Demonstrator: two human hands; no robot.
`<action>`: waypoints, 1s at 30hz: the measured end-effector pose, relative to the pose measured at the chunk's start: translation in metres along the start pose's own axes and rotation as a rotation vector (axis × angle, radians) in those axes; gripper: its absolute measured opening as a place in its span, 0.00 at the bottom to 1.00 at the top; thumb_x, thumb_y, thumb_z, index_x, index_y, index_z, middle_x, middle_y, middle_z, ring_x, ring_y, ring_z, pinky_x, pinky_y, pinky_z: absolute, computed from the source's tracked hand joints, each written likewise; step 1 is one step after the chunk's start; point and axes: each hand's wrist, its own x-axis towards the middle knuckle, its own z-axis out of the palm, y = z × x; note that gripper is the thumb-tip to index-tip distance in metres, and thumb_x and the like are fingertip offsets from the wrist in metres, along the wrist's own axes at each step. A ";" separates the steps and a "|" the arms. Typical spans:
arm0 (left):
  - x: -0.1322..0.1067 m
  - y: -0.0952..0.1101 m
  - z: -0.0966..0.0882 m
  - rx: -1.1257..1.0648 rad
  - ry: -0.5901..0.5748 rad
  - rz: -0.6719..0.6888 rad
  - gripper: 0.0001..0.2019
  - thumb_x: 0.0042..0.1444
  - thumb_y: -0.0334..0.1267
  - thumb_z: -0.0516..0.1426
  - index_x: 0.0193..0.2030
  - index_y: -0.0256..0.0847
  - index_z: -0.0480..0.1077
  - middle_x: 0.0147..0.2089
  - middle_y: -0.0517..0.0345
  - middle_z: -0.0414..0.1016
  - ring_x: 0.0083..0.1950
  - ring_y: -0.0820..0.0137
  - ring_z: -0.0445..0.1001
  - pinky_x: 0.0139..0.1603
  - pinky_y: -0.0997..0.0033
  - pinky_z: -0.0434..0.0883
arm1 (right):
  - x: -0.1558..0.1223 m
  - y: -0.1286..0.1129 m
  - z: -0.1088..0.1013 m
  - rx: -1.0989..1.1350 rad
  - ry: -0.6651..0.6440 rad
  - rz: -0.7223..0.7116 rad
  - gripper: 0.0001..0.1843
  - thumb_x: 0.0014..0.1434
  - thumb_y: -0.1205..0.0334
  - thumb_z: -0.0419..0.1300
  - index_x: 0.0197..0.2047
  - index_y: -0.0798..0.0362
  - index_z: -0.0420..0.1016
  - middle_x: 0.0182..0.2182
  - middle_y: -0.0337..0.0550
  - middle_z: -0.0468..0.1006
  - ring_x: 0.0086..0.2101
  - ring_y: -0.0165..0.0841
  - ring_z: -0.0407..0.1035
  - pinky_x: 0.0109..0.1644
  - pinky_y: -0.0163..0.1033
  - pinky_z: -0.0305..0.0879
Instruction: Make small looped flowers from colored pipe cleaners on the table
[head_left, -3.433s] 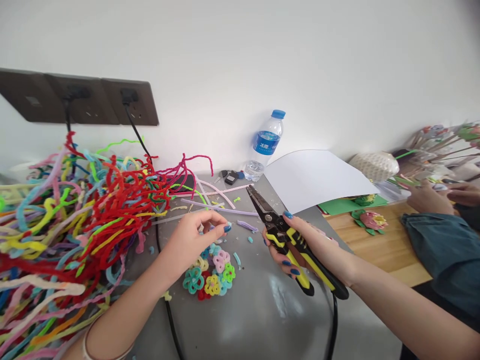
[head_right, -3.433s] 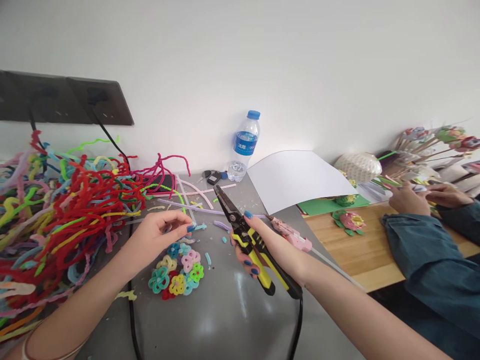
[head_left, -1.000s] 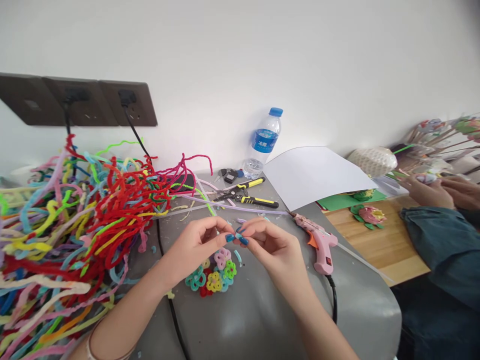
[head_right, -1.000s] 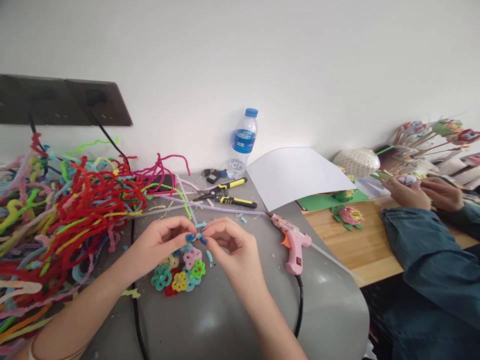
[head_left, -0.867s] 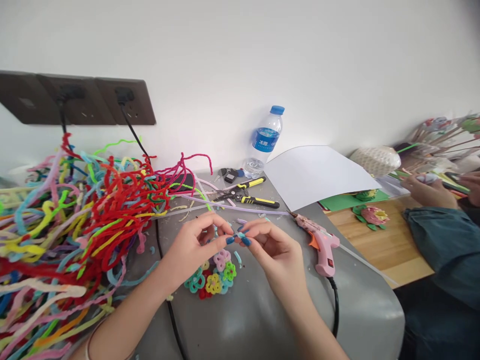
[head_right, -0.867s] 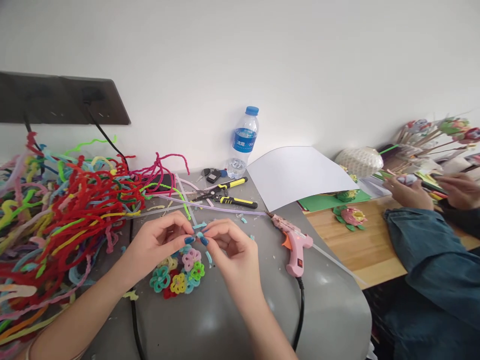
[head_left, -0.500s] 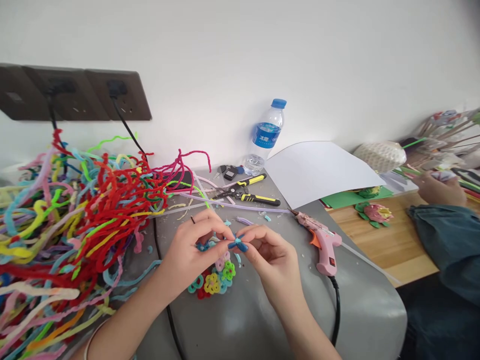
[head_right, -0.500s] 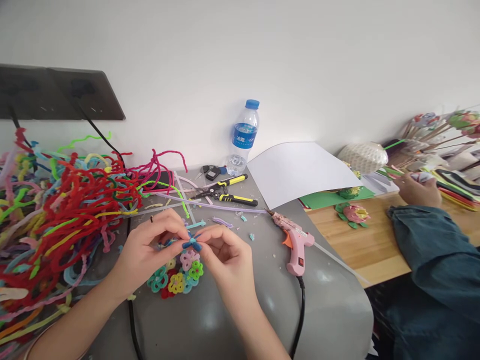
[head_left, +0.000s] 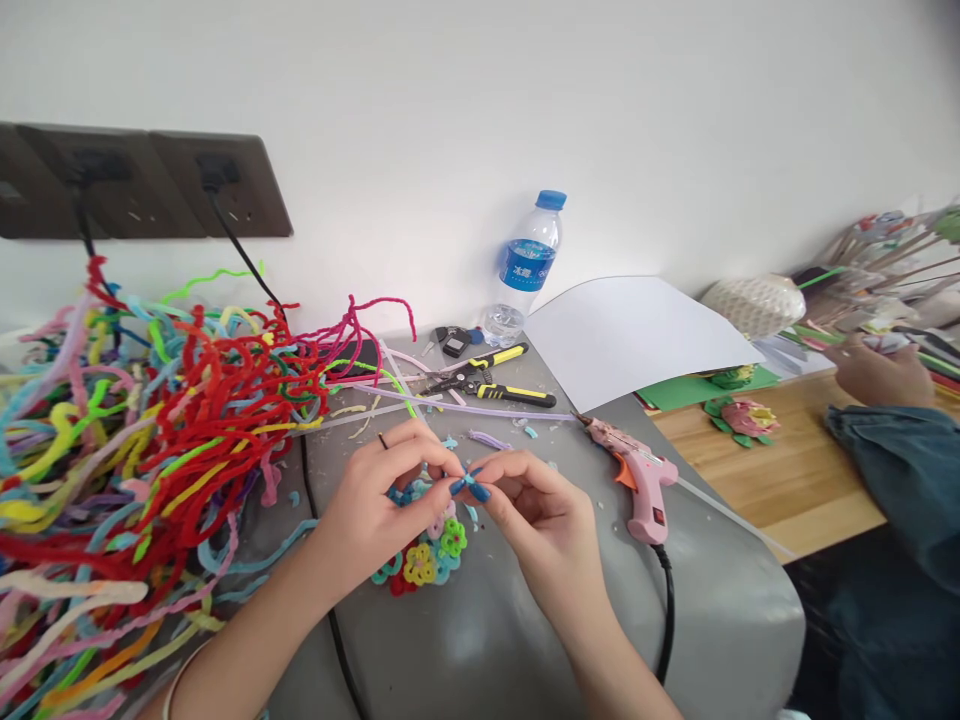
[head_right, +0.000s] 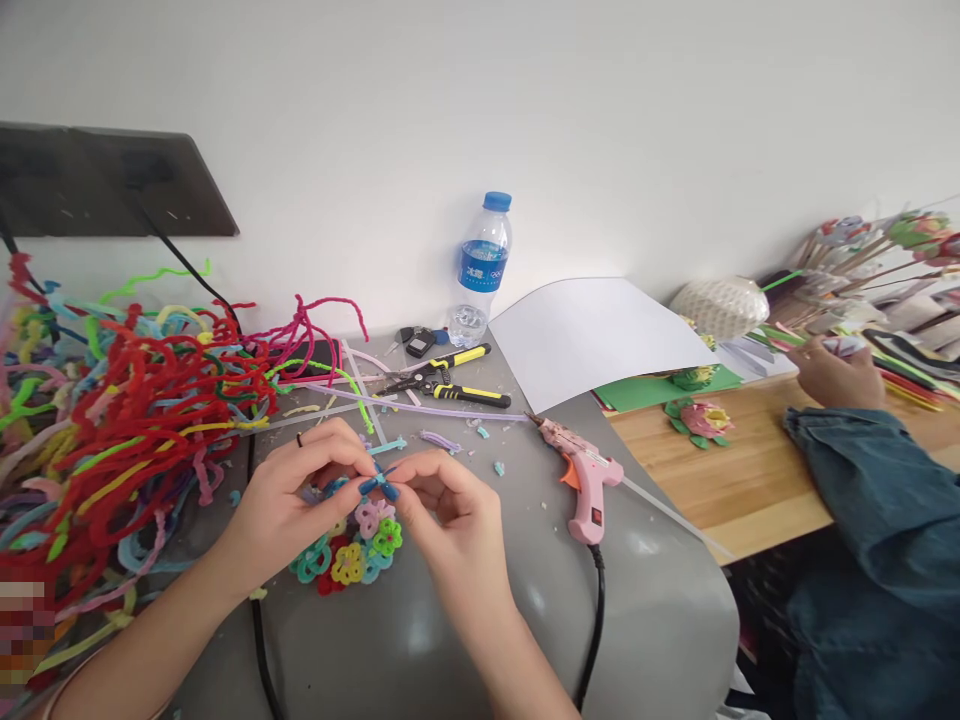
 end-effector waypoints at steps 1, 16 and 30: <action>0.000 0.000 0.000 0.000 -0.005 -0.007 0.06 0.61 0.29 0.57 0.36 0.41 0.74 0.33 0.61 0.69 0.29 0.75 0.63 0.30 0.75 0.59 | 0.001 0.000 -0.002 -0.010 -0.006 0.000 0.06 0.60 0.58 0.67 0.34 0.50 0.79 0.32 0.42 0.82 0.33 0.33 0.76 0.36 0.36 0.74; 0.004 -0.007 0.000 -0.140 -0.189 -0.492 0.07 0.57 0.39 0.56 0.34 0.39 0.72 0.23 0.67 0.52 0.25 0.75 0.54 0.27 0.75 0.54 | 0.034 0.009 -0.053 -0.990 -0.091 0.129 0.04 0.53 0.64 0.60 0.29 0.50 0.77 0.22 0.39 0.75 0.21 0.33 0.65 0.26 0.38 0.59; 0.004 -0.009 -0.002 -0.192 -0.233 -0.520 0.07 0.56 0.39 0.58 0.33 0.38 0.73 0.23 0.66 0.57 0.25 0.76 0.56 0.24 0.78 0.55 | 0.030 -0.013 -0.045 -0.342 -0.181 0.325 0.05 0.54 0.60 0.64 0.34 0.52 0.77 0.28 0.41 0.80 0.30 0.36 0.78 0.34 0.39 0.73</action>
